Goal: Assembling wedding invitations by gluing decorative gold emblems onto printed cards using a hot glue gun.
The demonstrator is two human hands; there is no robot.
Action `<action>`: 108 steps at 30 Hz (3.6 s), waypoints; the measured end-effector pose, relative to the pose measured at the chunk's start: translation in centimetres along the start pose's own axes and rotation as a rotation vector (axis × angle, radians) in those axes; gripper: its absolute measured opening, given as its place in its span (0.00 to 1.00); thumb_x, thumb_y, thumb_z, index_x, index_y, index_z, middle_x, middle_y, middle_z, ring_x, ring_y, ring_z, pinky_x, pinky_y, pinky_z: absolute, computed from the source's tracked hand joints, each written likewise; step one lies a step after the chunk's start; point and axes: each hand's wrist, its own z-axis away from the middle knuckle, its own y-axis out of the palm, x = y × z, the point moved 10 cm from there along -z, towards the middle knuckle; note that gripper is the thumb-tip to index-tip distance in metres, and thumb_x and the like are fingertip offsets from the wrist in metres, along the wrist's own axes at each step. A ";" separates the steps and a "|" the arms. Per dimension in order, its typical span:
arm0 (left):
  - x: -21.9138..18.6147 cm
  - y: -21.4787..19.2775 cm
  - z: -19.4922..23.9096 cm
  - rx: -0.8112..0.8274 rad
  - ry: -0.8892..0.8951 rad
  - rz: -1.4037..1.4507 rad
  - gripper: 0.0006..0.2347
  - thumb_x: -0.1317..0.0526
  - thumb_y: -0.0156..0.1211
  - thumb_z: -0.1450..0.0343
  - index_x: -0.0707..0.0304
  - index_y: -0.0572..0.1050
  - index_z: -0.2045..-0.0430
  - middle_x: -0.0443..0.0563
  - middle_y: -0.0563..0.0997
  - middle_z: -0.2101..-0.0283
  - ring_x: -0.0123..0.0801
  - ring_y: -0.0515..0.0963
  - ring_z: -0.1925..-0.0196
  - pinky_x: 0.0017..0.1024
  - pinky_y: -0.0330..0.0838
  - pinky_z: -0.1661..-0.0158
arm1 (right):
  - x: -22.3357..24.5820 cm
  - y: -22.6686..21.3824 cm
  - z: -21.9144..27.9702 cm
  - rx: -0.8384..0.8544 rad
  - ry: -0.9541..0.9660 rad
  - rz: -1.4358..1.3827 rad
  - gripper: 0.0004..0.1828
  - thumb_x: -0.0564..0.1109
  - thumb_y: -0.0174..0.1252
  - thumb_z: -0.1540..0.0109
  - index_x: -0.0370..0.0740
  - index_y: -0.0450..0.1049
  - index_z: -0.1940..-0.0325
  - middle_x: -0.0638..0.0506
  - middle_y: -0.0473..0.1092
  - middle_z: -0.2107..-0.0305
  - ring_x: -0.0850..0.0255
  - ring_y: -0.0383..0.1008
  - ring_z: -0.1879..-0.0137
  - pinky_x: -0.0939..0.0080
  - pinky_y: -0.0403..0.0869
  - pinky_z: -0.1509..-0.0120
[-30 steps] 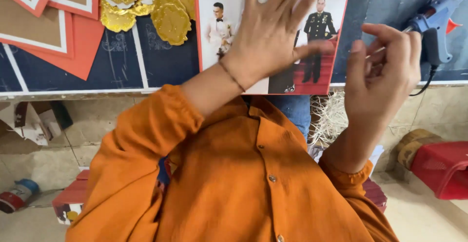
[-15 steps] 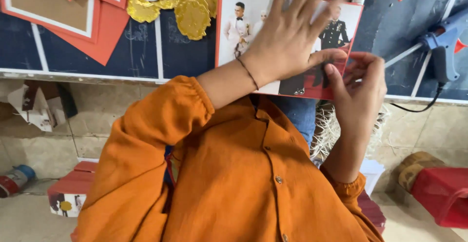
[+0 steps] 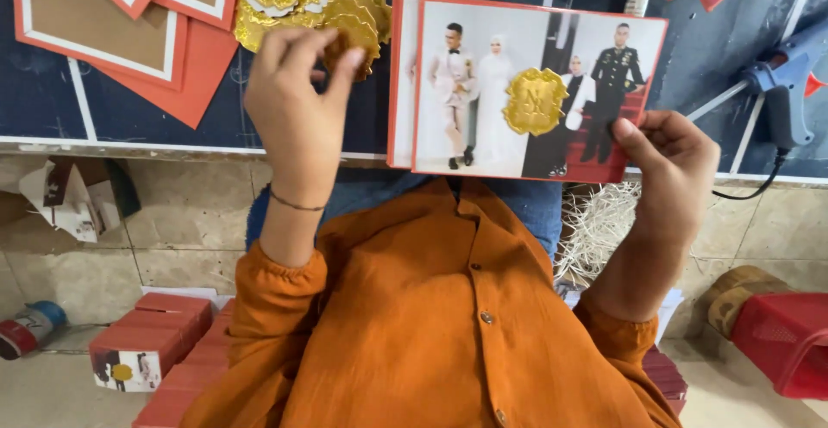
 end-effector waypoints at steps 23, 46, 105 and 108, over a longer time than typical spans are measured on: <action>-0.2 0.2 3.1 -0.192 0.136 -0.171 0.04 0.67 0.73 0.28 0.60 0.85 0.63 0.47 0.84 0.61 0.40 0.88 0.64 0.31 0.84 0.65 | 1.0 -15.3 -7.5 -0.493 -0.167 0.255 0.28 0.63 0.54 0.24 0.47 0.86 0.30 0.53 0.72 0.65 0.64 0.74 0.57 0.54 0.71 0.55; -13.7 -0.6 0.8 0.138 -0.126 0.810 0.05 0.70 0.69 0.25 0.75 0.79 0.68 0.56 0.83 0.65 0.32 0.83 0.66 0.23 0.87 0.63 | 6.3 -7.1 4.0 -0.062 -0.564 0.111 0.27 0.48 0.44 0.24 0.29 0.60 0.25 0.33 0.66 0.36 0.47 0.73 0.45 0.52 0.72 0.40; -11.4 0.3 1.0 0.091 -0.182 0.792 0.08 0.63 0.63 0.21 0.73 0.81 0.61 0.58 0.85 0.57 0.34 0.85 0.59 0.25 0.88 0.58 | 5.9 -5.4 3.4 -0.329 -0.677 0.798 0.18 0.39 0.64 0.19 0.31 0.61 0.52 0.38 0.61 0.62 0.47 0.63 0.61 0.44 0.62 0.60; -11.3 1.5 1.0 0.114 -0.174 0.828 0.07 0.65 0.63 0.21 0.73 0.81 0.62 0.58 0.81 0.53 0.34 0.86 0.63 0.24 0.90 0.61 | 5.0 -7.3 -0.9 -0.300 -0.713 0.972 0.08 0.39 0.45 0.18 0.29 0.57 0.42 0.32 0.58 0.48 0.39 0.69 0.53 0.37 0.74 0.59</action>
